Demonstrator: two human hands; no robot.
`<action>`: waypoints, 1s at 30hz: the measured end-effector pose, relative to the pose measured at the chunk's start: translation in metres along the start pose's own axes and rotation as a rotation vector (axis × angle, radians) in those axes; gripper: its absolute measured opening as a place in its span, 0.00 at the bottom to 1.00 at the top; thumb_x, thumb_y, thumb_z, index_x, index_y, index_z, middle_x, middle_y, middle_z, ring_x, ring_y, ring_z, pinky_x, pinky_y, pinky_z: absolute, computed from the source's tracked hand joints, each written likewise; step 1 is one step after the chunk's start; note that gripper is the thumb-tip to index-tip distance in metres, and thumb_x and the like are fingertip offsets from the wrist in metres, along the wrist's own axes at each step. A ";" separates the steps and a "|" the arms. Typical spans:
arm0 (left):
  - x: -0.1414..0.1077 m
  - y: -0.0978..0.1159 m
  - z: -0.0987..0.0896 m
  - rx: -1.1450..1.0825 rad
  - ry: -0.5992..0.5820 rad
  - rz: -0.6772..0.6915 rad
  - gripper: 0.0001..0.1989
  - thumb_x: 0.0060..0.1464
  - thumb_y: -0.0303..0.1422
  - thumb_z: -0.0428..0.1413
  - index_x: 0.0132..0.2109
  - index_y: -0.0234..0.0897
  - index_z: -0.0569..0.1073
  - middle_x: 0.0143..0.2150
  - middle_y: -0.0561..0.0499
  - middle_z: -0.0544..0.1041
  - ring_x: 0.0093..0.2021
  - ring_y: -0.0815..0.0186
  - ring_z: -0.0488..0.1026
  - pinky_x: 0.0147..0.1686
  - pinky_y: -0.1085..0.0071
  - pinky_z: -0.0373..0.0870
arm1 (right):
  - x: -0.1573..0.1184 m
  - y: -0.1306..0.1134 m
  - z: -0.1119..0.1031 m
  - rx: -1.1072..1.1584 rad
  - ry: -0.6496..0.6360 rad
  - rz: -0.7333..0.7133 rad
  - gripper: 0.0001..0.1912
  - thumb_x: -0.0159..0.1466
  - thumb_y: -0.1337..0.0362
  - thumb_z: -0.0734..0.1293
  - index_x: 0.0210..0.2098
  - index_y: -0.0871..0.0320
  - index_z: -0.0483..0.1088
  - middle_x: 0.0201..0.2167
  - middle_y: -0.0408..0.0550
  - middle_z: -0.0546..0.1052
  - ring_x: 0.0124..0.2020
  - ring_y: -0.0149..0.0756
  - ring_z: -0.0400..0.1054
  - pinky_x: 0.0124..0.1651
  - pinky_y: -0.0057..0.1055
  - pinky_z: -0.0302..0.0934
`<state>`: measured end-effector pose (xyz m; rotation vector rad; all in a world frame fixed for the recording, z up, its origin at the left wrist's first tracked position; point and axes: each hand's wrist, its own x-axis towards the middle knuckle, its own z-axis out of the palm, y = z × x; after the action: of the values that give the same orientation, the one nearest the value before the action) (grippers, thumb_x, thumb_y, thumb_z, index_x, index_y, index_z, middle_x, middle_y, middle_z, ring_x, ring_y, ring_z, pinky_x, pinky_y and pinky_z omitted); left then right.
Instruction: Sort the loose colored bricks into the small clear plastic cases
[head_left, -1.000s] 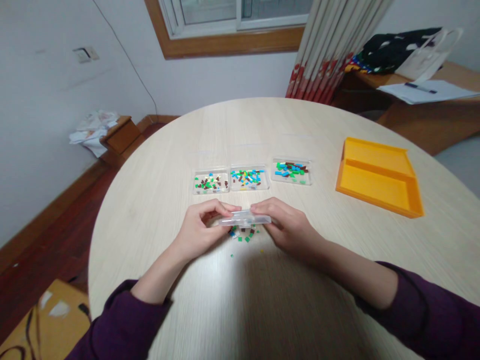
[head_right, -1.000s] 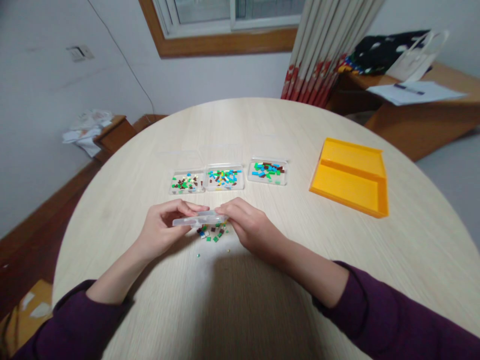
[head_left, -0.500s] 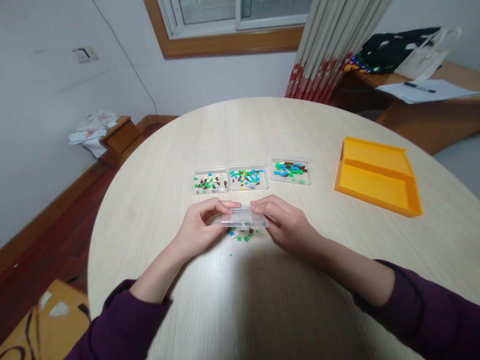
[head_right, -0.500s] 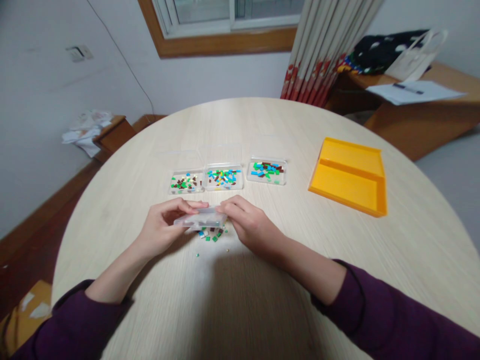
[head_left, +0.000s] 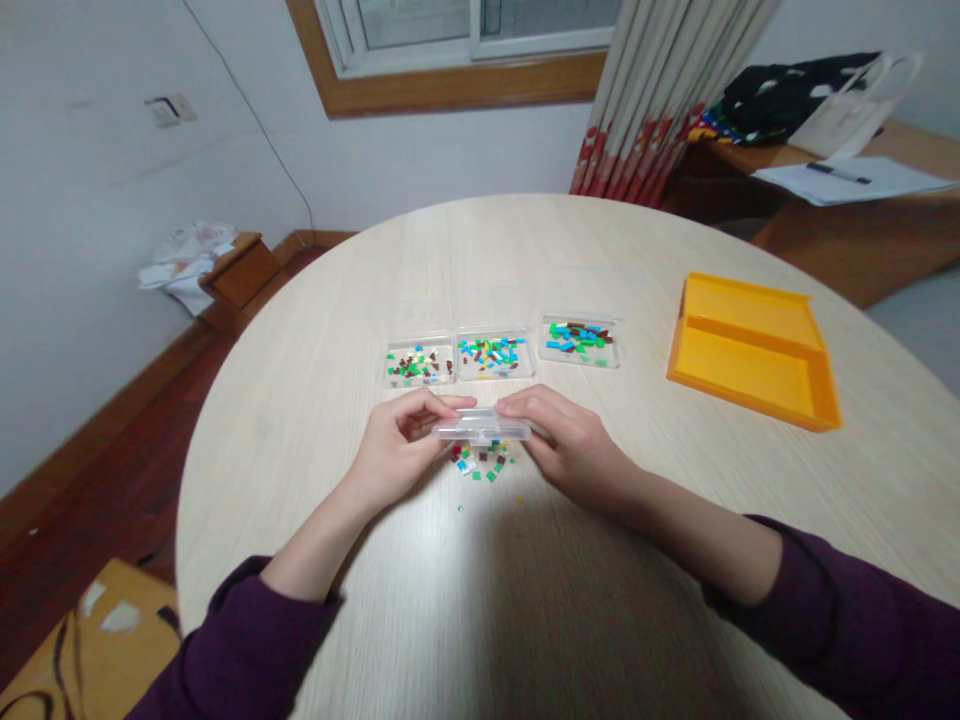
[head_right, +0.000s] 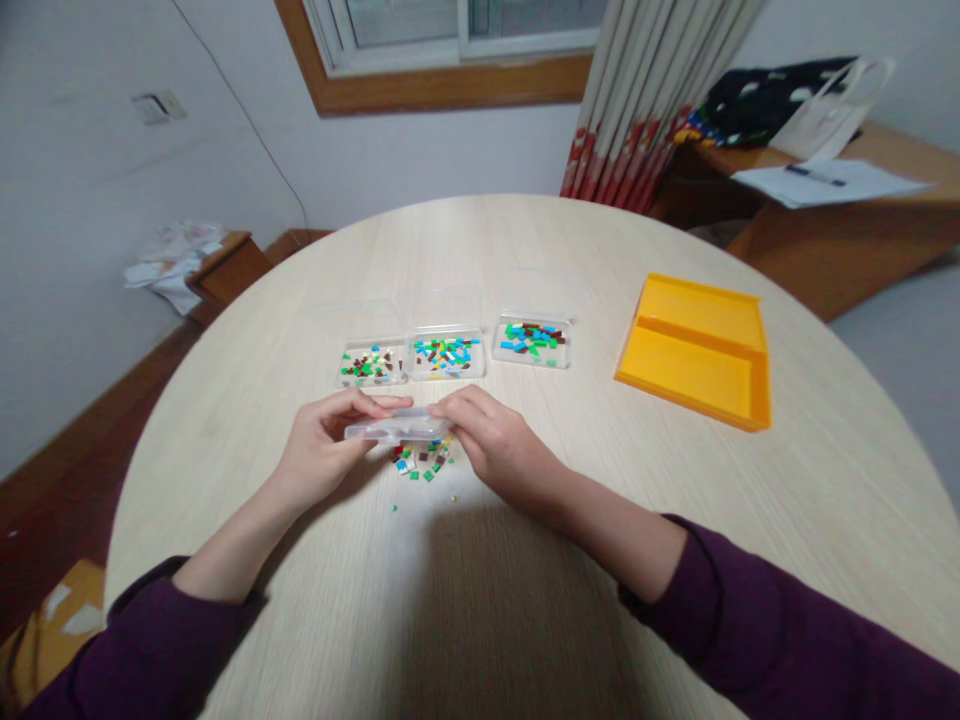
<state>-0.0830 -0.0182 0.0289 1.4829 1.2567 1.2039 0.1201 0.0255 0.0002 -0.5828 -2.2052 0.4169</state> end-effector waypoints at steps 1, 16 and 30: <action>0.000 0.000 0.000 -0.004 0.003 0.002 0.18 0.43 0.47 0.64 0.27 0.36 0.71 0.39 0.40 0.81 0.42 0.57 0.79 0.42 0.60 0.75 | 0.000 0.000 0.000 -0.003 0.011 -0.001 0.12 0.65 0.73 0.58 0.44 0.56 0.69 0.37 0.50 0.76 0.41 0.36 0.72 0.43 0.35 0.70; 0.002 -0.004 0.001 -0.011 0.050 0.012 0.19 0.44 0.47 0.63 0.28 0.35 0.71 0.40 0.39 0.80 0.41 0.57 0.78 0.43 0.60 0.74 | 0.002 0.000 0.001 -0.026 0.011 0.017 0.11 0.64 0.74 0.60 0.43 0.56 0.67 0.37 0.50 0.75 0.40 0.35 0.72 0.42 0.33 0.70; 0.006 -0.012 -0.005 -0.072 0.272 0.021 0.18 0.43 0.46 0.64 0.27 0.36 0.70 0.26 0.52 0.76 0.27 0.68 0.73 0.28 0.73 0.70 | 0.001 0.001 0.003 0.043 0.050 0.176 0.19 0.65 0.69 0.62 0.55 0.53 0.61 0.50 0.52 0.73 0.48 0.39 0.72 0.51 0.41 0.70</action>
<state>-0.0899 -0.0100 0.0191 1.3151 1.3620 1.4875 0.1176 0.0264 -0.0009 -0.7589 -2.0998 0.5335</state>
